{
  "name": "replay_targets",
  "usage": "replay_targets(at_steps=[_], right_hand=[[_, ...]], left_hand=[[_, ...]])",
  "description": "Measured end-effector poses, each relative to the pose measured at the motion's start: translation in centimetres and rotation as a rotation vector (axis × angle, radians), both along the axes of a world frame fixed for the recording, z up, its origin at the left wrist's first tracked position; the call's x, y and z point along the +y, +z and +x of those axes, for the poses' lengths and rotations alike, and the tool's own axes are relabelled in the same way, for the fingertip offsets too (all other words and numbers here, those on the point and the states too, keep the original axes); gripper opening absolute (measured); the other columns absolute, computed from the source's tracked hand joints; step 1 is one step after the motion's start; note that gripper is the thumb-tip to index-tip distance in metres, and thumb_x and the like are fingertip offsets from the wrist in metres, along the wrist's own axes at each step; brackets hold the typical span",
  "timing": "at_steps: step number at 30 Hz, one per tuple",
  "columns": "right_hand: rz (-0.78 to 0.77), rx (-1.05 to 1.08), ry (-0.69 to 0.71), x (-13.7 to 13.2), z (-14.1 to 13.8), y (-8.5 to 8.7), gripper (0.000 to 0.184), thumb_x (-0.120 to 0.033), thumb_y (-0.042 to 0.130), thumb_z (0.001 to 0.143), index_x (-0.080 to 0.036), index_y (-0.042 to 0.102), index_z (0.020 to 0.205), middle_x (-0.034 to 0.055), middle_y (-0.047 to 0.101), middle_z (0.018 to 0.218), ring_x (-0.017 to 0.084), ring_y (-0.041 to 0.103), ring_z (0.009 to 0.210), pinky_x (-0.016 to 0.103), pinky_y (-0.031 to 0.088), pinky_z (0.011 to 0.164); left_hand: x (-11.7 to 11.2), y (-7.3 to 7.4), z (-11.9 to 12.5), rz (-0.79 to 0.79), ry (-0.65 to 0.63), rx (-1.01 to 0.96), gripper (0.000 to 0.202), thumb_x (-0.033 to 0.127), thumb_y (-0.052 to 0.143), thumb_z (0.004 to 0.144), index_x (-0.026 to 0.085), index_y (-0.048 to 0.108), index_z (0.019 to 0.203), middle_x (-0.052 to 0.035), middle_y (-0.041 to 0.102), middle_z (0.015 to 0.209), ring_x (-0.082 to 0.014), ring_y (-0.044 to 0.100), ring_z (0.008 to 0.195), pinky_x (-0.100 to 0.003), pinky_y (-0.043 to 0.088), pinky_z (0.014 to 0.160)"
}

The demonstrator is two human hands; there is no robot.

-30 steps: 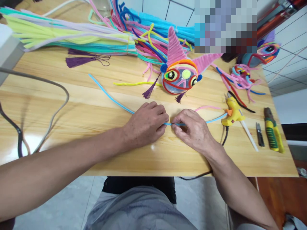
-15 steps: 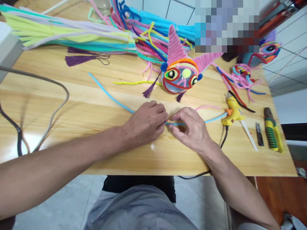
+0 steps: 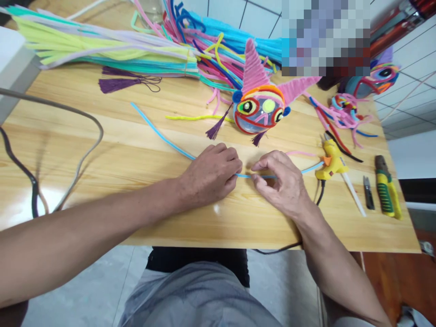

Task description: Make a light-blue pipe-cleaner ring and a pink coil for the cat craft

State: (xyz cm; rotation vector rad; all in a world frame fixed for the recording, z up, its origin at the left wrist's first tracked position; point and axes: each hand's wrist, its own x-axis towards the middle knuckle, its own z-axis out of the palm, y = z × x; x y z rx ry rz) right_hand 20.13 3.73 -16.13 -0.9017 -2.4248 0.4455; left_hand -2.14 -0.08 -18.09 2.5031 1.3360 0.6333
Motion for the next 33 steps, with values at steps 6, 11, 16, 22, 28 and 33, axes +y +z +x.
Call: replay_targets(at_steps=[6,11,16,22,28,33], right_hand=[[-0.033,-0.055,0.052,-0.04,0.15,0.01,0.008,-0.016,0.062,0.087,-0.023,0.063,0.090,0.0048,0.065,0.086,0.023,0.061,0.083,0.039,0.050,0.077],[-0.046,-0.079,0.060,0.00,0.12,-0.13,0.006,-0.017,0.062,0.088,-0.023,0.063,0.088,0.0045,0.063,0.084,0.022,0.060,0.081,0.039,0.049,0.077],[-0.028,-0.070,0.072,0.06,0.07,-0.35,0.007,-0.016,0.061,0.090,-0.022,0.064,0.088,0.0044,0.063,0.084,0.022,0.060,0.081,0.038,0.049,0.077],[-0.037,-0.063,0.070,-0.03,-0.15,-0.45,0.008,-0.015,0.061,0.090,-0.022,0.064,0.086,0.0045,0.063,0.082,0.021,0.060,0.079,0.038,0.048,0.075],[-0.048,-0.063,0.061,-0.01,-0.33,-0.67,0.010,-0.015,0.060,0.089,-0.022,0.064,0.084,0.0044,0.063,0.080,0.021,0.059,0.076,0.039,0.048,0.075],[-0.016,-0.078,0.071,0.01,-0.30,-0.87,0.009,-0.015,0.059,0.090,-0.021,0.064,0.085,0.0053,0.064,0.082,0.021,0.059,0.076,0.038,0.048,0.076]], left_hand=[[-0.19,0.52,0.04,0.040,0.025,0.021,0.014,0.016,0.057,0.091,0.016,0.070,0.097,-0.0101,0.069,0.106,-0.0246,0.058,0.097,-0.040,0.047,0.086],[-0.34,0.69,0.14,0.036,0.022,0.085,0.015,0.014,0.055,0.092,0.016,0.070,0.094,-0.0104,0.068,0.105,-0.0239,0.058,0.094,-0.039,0.046,0.083],[-0.28,0.39,0.08,0.019,0.018,0.107,0.018,0.013,0.054,0.091,0.015,0.071,0.099,-0.0113,0.068,0.107,-0.0247,0.058,0.096,-0.040,0.046,0.084],[-0.16,0.25,0.02,0.006,0.013,0.109,0.018,0.012,0.054,0.092,0.016,0.071,0.097,-0.0107,0.069,0.105,-0.0238,0.058,0.093,-0.039,0.045,0.082],[-0.15,0.22,-0.09,0.013,0.006,0.080,0.021,0.013,0.052,0.093,0.016,0.072,0.095,-0.0105,0.069,0.104,-0.0229,0.058,0.090,-0.039,0.046,0.083],[-0.16,0.53,-0.21,0.024,0.012,0.054,0.021,0.015,0.052,0.094,0.017,0.073,0.094,-0.0100,0.069,0.105,-0.0232,0.060,0.093,-0.040,0.048,0.086]])
